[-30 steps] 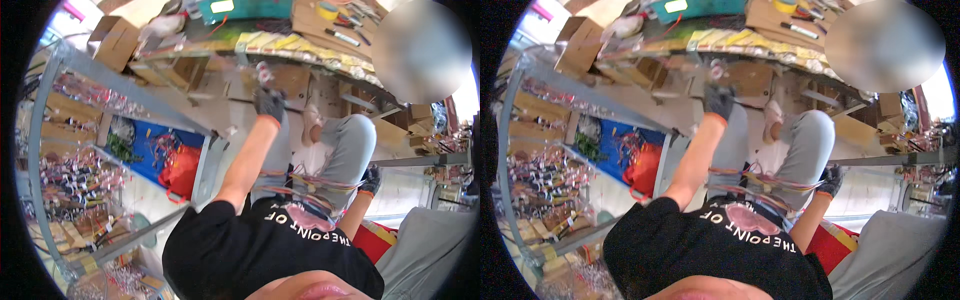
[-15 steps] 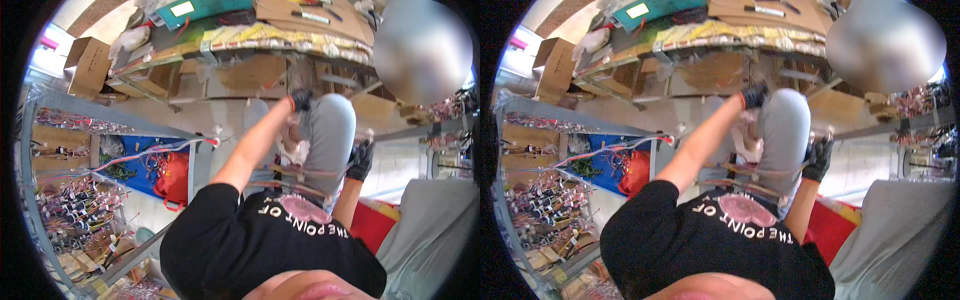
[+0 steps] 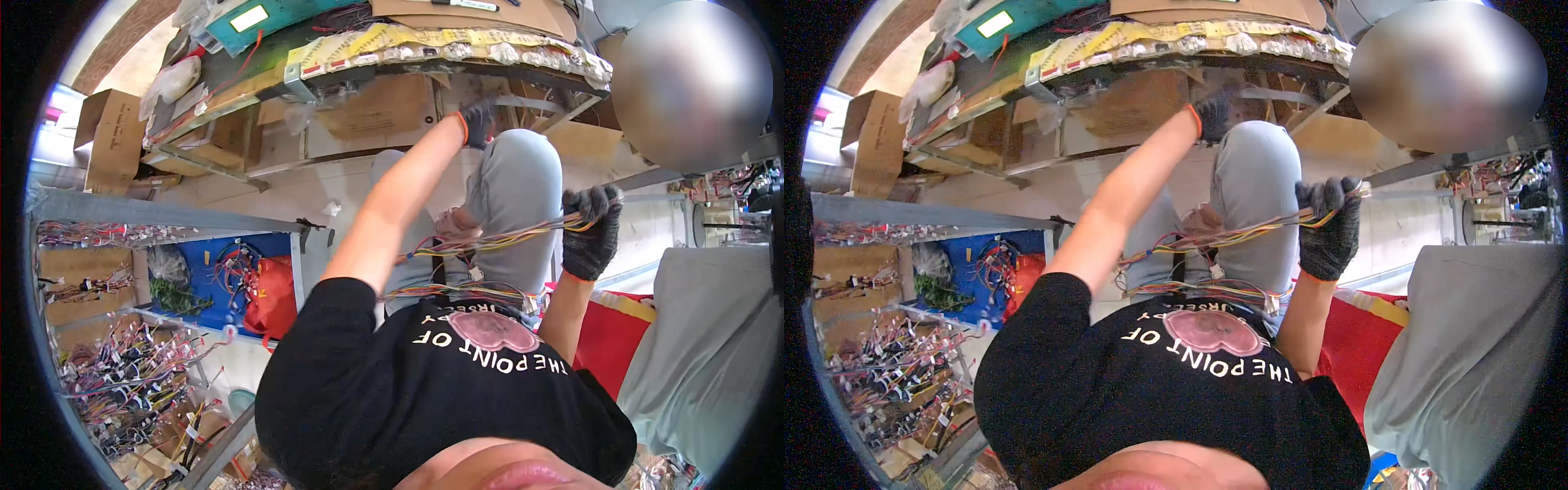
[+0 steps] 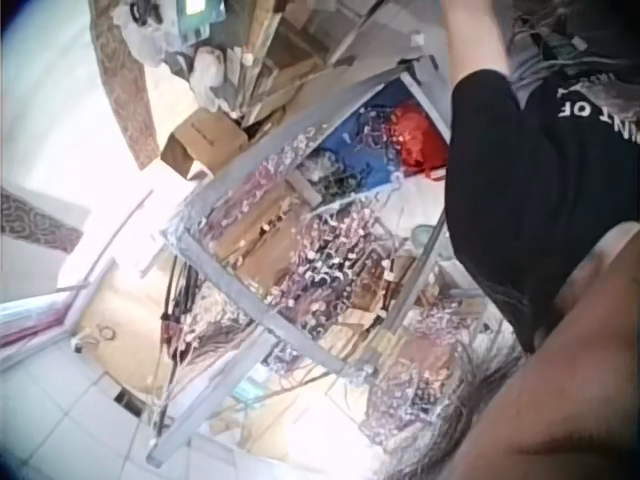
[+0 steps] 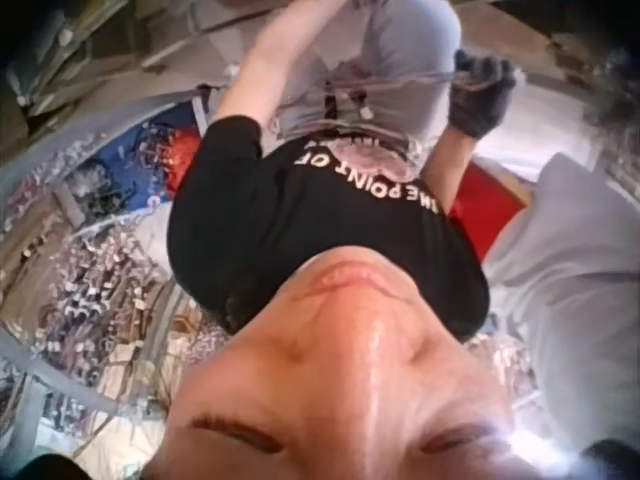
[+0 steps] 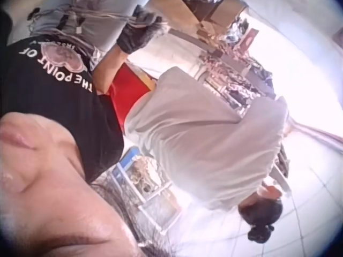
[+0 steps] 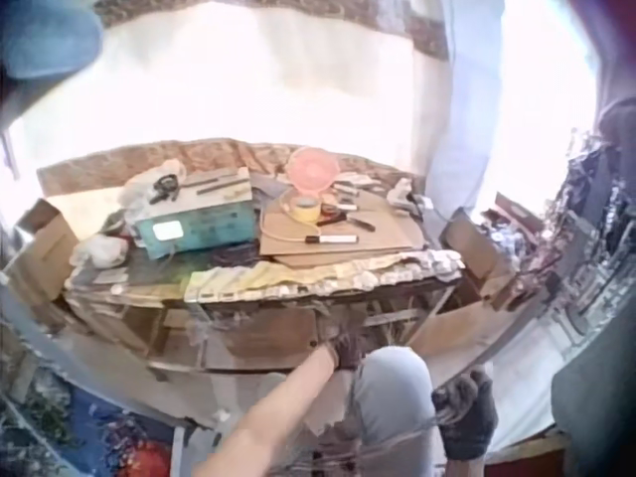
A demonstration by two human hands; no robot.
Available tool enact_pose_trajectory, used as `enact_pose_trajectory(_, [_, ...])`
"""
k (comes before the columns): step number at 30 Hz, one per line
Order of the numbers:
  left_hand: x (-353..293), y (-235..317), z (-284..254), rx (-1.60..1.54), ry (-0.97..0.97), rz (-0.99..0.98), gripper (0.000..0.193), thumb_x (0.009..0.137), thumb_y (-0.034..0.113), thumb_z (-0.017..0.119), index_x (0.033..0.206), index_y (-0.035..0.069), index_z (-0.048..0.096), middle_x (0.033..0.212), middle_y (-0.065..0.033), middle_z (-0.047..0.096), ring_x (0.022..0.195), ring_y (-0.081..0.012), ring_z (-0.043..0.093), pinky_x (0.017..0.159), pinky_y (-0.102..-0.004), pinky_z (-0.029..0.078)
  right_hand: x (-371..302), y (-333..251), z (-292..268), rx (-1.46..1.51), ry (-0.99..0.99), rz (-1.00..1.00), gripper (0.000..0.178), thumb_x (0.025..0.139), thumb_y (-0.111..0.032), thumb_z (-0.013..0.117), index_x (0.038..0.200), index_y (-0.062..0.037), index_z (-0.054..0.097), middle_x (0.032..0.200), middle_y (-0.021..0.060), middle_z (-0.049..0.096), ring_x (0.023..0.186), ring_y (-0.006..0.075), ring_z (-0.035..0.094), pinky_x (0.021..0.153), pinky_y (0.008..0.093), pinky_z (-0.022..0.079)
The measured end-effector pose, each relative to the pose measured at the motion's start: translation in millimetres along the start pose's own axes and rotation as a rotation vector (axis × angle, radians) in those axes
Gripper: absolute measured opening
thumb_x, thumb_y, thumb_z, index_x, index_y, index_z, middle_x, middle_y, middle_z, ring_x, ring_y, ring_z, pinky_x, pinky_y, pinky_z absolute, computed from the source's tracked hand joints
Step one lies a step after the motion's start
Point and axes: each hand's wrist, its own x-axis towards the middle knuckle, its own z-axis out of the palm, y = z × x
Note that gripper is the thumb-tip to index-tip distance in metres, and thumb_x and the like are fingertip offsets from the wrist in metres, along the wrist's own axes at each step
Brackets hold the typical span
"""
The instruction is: The person takes a wire harness bundle from a coworker, unrolls it, and plugs the harness connectors into sockets on a testing board.
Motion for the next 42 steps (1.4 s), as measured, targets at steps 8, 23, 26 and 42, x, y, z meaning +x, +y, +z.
enact_pose_trajectory(8, [-194.1,105.8,3.9,0.511,-0.07,0.262,0.053,0.081,0.027,0.051,0.125,0.002,0.035,0.129,-0.0163,0.035,0.12,-0.0303,0.03,0.098,-0.0369,0.025,65.9,-34.1,74.6,-0.388,-0.087,-0.487,0.025,0.086,-0.017,0.047,0.106,-0.0013,0.051,0.095,0.0132,0.057,0.086,0.0276,0.057,0.092,0.0514,0.036])
enact_pose_trajectory(23, [-275.5,130.2,-129.8,0.605,0.414,-0.128,0.027,0.078,0.022,0.059,0.097,0.004,0.055,0.087,-0.0114,0.055,0.079,-0.0228,0.054,0.075,-0.0345,0.042,133.6,-183.8,16.4,-1.352,0.326,-0.863,0.028,0.085,-0.022,0.049,0.103,-0.0017,0.047,0.099,0.011,0.05,0.082,0.0177,0.051,0.071,0.0308,0.046])
enact_pose_trajectory(26, [-280.1,85.2,-99.9,1.029,0.402,-0.055,0.047,0.078,0.03,0.058,0.113,0.003,0.045,0.11,-0.0175,0.048,0.097,-0.0287,0.049,0.085,-0.036,0.038,95.9,-88.3,-25.0,-1.411,0.537,-0.66,0.032,0.086,-0.025,0.048,0.107,-0.0006,0.044,0.102,0.0105,0.047,0.082,0.0145,0.049,0.068,0.0277,0.045])
enact_pose_trajectory(42, [-297.6,29.6,-78.7,-1.442,1.116,-0.444,0.04,0.085,0.036,0.043,0.116,0.009,0.046,0.105,-0.0055,0.057,0.082,-0.0189,0.059,0.088,-0.0428,0.039,-17.9,251.0,-29.8,-1.832,-1.785,-0.196,0.025,0.082,-0.024,0.045,0.095,-0.0034,0.049,0.059,0.0114,0.055,0.05,0.0255,0.056,0.043,0.0393,0.042])
